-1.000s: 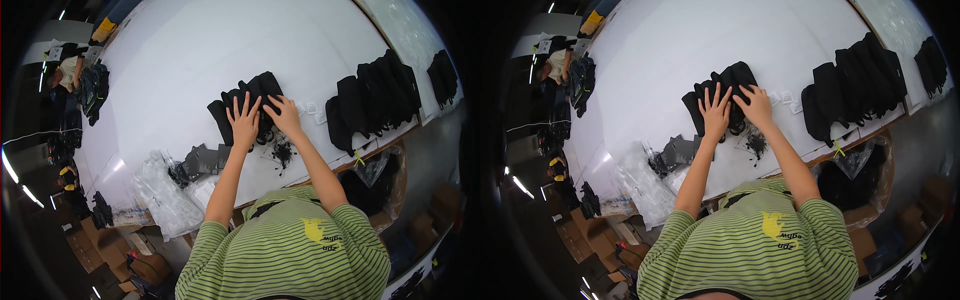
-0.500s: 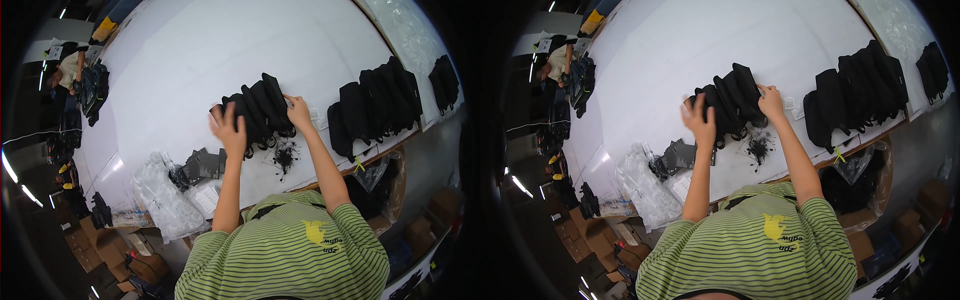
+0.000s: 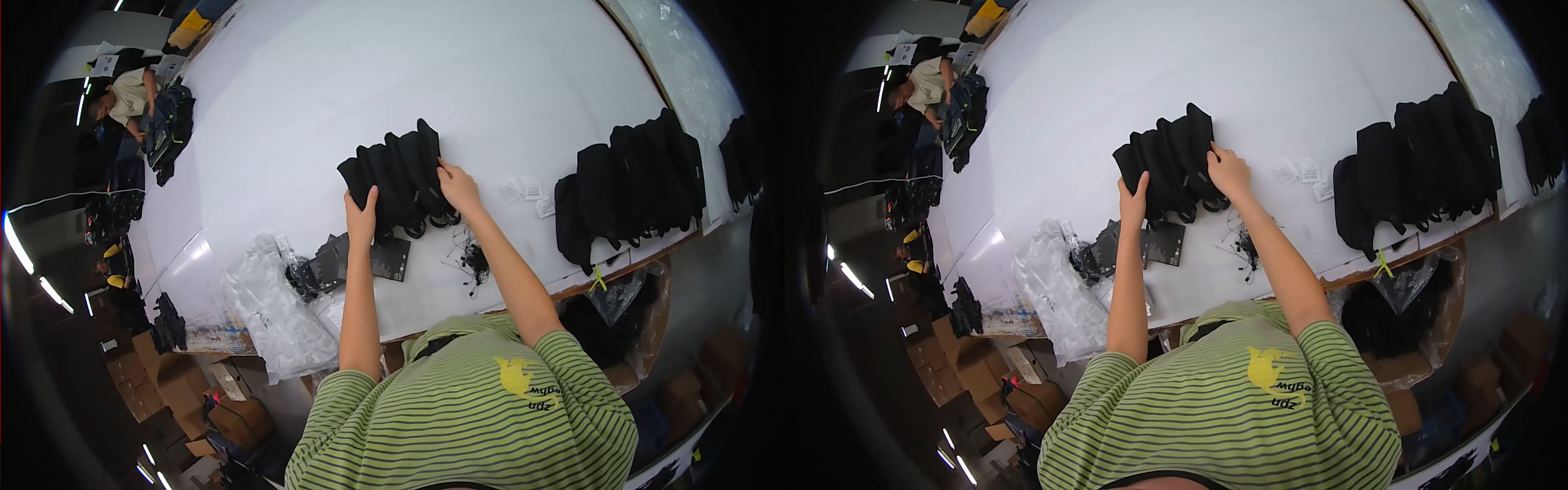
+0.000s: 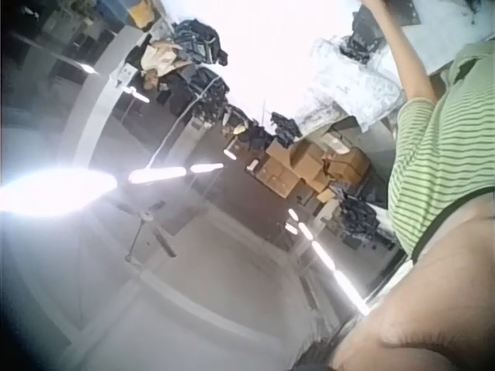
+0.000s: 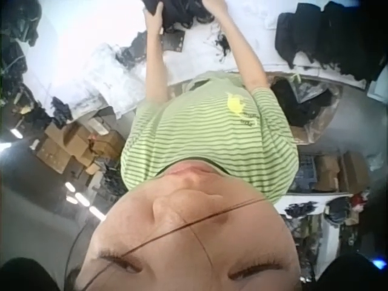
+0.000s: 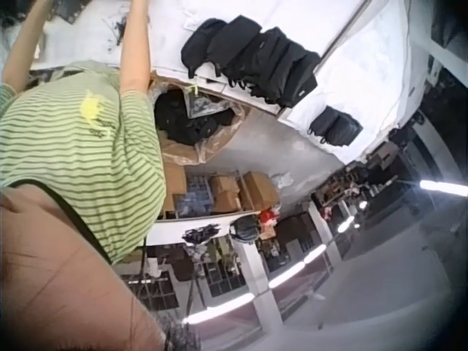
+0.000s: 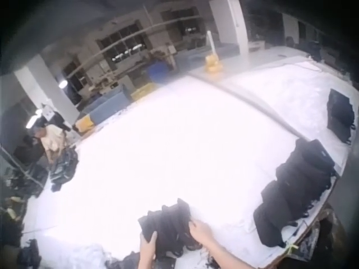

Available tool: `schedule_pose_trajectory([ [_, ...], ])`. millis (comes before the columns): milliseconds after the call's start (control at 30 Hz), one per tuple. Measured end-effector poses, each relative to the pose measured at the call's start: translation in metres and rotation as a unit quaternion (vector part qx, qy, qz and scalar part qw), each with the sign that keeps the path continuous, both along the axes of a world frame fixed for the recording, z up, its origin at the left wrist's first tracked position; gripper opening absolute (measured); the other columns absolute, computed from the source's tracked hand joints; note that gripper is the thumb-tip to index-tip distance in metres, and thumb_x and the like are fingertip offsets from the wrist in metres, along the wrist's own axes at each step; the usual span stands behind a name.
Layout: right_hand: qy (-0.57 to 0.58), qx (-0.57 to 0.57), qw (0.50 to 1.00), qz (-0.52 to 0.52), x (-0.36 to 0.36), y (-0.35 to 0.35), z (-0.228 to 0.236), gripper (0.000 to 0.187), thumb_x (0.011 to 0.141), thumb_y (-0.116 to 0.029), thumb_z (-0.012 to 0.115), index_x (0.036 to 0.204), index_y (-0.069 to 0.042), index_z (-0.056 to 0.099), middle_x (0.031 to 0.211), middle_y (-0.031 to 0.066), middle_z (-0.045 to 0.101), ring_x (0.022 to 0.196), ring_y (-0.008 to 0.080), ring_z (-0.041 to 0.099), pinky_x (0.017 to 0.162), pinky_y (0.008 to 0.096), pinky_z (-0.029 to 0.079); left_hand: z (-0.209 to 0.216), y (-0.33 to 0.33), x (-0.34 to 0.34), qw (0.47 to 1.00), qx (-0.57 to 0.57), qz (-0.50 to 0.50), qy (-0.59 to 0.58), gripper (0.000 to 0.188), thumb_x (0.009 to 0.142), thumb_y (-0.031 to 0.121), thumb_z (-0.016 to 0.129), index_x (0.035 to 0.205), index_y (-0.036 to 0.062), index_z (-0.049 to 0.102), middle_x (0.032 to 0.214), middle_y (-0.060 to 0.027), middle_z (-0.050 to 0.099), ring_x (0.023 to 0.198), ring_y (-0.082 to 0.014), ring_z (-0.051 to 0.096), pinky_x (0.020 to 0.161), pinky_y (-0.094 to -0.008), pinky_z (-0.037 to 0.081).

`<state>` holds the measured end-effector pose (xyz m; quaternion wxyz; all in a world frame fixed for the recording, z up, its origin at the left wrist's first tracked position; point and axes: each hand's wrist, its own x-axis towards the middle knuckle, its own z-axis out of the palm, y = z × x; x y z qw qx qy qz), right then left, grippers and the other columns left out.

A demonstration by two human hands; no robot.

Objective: Organizing and packing black soft-shell cases and accessories into a large cardboard shipping box lined with plastic.

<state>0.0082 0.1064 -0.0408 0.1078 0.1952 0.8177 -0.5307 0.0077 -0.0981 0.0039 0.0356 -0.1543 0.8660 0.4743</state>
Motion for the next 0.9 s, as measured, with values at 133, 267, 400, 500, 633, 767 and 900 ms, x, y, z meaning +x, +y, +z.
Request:
schedule_pose_trajectory([
  [133,-0.004,0.045,0.999,-0.01,0.009,0.024,-0.007,0.042,0.089,-0.039,0.045,0.122,-0.018,0.058,0.112,0.0143,0.059,0.105,0.0359,0.054,0.094,0.0425,0.04,0.011,0.037,0.002,0.968,-0.235,-0.037,0.078,0.077,0.083,0.049,0.059,0.141,0.0101,0.028,0.145,-0.0186,0.025,0.133,-0.0362,0.024,0.106,-0.0476,0.022],
  [267,0.089,-0.12,0.987,-0.061,0.027,0.025,0.007,0.036,0.088,-0.031,0.052,0.12,-0.018,0.059,0.114,0.0139,0.057,0.106,0.034,0.053,0.093,0.0419,0.041,0.023,0.086,-0.001,0.892,-0.33,-0.235,0.201,0.067,0.087,0.046,0.054,0.143,0.0203,0.028,0.152,-0.0093,0.016,0.139,-0.0344,0.013,0.108,-0.055,0.007],
  [400,0.134,0.064,0.989,0.001,0.054,0.042,0.034,0.035,0.081,-0.022,0.061,0.116,-0.018,0.061,0.124,0.0124,0.05,0.118,0.0313,0.043,0.099,0.0448,0.033,0.012,0.111,-0.007,0.834,-0.327,-0.376,0.236,0.047,0.093,0.034,0.047,0.137,0.0196,0.041,0.148,-0.007,0.028,0.136,-0.0308,0.023,0.109,-0.0506,0.013],
  [500,0.17,0.279,0.941,-0.089,0.089,0.094,0.059,0.04,0.074,-0.02,0.066,0.114,-0.019,0.061,0.132,0.0113,0.042,0.124,0.0338,0.034,0.102,0.0496,0.027,0.002,0.107,-0.01,0.843,-0.325,-0.368,0.219,0.046,0.093,0.035,0.046,0.137,0.0209,0.041,0.148,-0.0062,0.028,0.136,-0.0299,0.023,0.109,-0.0504,0.014],
  [633,0.063,0.471,0.872,-0.119,0.154,0.165,0.05,0.046,0.072,-0.026,0.069,0.116,-0.019,0.059,0.141,0.0158,0.031,0.129,0.038,0.027,0.104,0.0534,0.023,0.001,0.112,-0.009,0.844,-0.328,-0.366,0.216,0.045,0.093,0.035,0.045,0.137,0.0219,0.042,0.148,-0.0057,0.028,0.136,-0.0297,0.024,0.109,-0.0501,0.016],
  [767,0.092,0.496,0.859,-0.084,0.189,0.198,0.032,0.043,0.078,-0.037,0.065,0.116,-0.019,0.058,0.142,0.0143,0.031,0.127,0.0367,0.031,0.101,0.0517,0.028,0.0,0.12,-0.008,0.844,-0.315,-0.37,0.227,0.046,0.093,0.035,0.046,0.136,0.0218,0.042,0.148,-0.0051,0.028,0.136,-0.0298,0.024,0.109,-0.0499,0.017],
  [900,0.107,0.474,0.866,-0.116,0.19,0.196,0.044,0.035,0.081,-0.029,0.063,0.112,-0.013,0.059,0.136,0.0097,0.042,0.117,0.0307,0.044,0.092,0.0452,0.04,-0.002,0.114,-0.007,0.848,-0.312,-0.365,0.222,0.045,0.093,0.035,0.046,0.136,0.0217,0.042,0.148,-0.0047,0.028,0.136,-0.0296,0.025,0.109,-0.0497,0.017],
])
